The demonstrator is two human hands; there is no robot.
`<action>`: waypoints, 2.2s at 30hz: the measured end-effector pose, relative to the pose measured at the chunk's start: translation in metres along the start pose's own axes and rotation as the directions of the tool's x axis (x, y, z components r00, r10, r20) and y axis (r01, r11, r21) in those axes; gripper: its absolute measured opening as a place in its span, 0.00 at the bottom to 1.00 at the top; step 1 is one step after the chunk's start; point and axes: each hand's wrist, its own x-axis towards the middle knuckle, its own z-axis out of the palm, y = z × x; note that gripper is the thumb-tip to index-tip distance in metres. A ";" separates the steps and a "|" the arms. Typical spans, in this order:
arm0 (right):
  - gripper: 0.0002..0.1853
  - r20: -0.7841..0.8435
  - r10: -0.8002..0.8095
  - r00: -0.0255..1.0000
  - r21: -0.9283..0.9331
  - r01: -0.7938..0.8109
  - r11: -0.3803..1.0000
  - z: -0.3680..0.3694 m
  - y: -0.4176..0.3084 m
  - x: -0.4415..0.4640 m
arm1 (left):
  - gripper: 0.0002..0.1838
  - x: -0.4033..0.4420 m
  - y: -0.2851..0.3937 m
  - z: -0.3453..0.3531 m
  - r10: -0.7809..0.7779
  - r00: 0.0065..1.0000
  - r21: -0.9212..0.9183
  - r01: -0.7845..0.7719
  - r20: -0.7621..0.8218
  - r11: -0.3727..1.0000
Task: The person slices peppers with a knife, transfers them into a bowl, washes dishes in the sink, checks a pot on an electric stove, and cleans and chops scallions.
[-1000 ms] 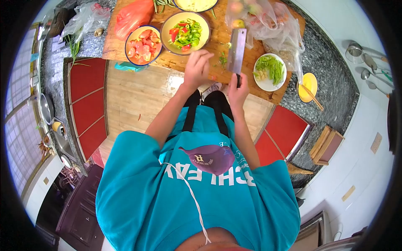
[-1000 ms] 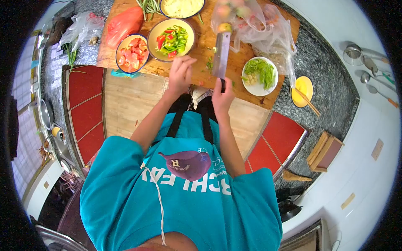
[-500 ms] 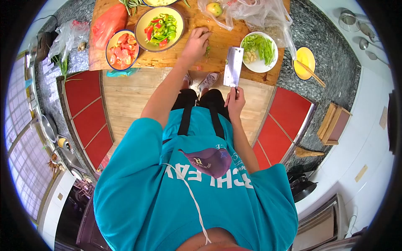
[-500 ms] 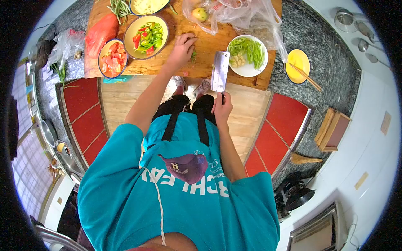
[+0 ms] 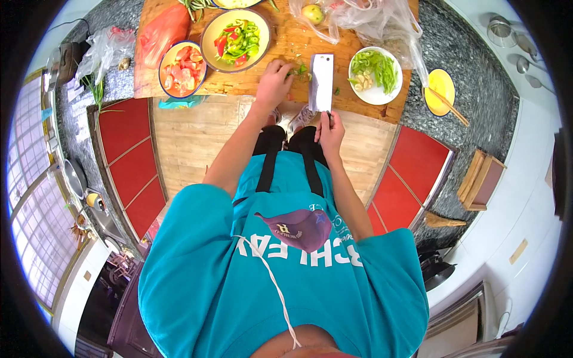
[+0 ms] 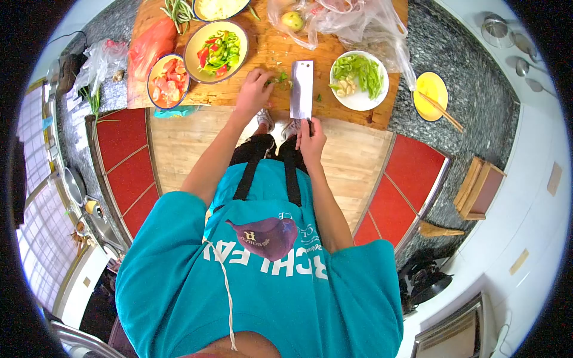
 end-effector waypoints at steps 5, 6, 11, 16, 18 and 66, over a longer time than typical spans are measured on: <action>0.10 0.012 -0.023 1.000 -0.039 0.023 0.999 0.004 -0.007 0.008 | 0.14 0.002 -0.007 0.018 0.005 0.998 -0.055 -0.008 -0.061 0.998; 0.10 0.013 -0.024 1.000 -0.041 0.025 0.999 0.004 -0.007 0.009 | 0.14 0.004 0.000 0.018 0.004 0.998 -0.058 -0.008 -0.063 0.998; 0.10 -0.001 -0.007 1.000 -0.059 0.007 0.998 0.008 -0.010 0.009 | 0.13 0.008 0.016 0.020 0.009 1.000 -0.008 -0.009 -0.028 1.000; 0.11 -0.002 -0.032 0.999 -0.042 0.032 0.999 0.012 -0.011 0.010 | 0.14 0.009 -0.002 0.027 0.077 0.996 0.063 -0.075 -0.041 0.995; 0.11 -0.003 -0.029 1.000 -0.029 0.029 0.999 0.012 -0.010 0.010 | 0.13 0.006 -0.006 0.023 0.057 0.995 0.014 -0.057 -0.076 0.998; 0.12 -0.322 0.099 0.942 0.218 -0.028 0.976 -0.026 0.042 -0.079 | 0.12 -0.012 0.000 0.008 0.119 0.985 -0.047 -0.126 -0.125 0.991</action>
